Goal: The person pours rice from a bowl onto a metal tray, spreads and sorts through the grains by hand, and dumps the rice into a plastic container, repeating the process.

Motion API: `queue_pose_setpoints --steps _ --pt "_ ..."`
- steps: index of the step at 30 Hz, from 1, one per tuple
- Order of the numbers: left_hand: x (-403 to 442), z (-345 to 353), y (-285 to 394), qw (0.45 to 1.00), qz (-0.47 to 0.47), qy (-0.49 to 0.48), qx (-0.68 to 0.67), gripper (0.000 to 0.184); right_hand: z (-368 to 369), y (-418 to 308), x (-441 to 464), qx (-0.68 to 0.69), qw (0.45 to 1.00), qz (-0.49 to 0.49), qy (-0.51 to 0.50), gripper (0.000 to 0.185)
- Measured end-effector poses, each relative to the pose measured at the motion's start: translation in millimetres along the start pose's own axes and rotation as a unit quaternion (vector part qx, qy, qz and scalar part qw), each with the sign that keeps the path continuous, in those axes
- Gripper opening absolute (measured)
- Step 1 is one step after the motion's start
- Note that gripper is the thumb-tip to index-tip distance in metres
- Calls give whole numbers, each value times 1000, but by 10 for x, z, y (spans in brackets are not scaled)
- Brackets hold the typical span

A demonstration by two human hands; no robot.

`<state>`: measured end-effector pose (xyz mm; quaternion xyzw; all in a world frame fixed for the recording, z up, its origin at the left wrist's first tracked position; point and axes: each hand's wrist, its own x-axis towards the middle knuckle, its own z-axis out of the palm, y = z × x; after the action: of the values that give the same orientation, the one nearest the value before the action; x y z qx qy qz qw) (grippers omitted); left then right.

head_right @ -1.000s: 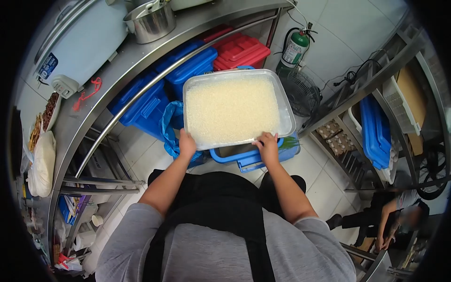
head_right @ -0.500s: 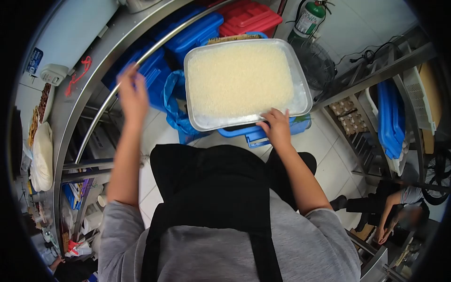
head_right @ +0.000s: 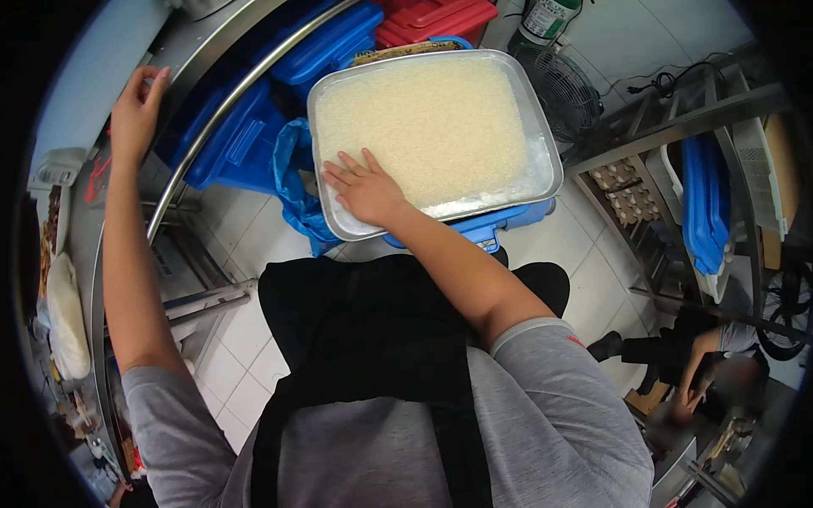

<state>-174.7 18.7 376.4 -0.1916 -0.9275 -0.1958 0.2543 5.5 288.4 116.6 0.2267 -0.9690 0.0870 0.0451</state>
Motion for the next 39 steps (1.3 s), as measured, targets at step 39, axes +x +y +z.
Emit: queue_pose_setpoints --steps 39 --pt "-171 64 363 980 85 51 173 41 -178 715 401 -63 997 -37 13 54"
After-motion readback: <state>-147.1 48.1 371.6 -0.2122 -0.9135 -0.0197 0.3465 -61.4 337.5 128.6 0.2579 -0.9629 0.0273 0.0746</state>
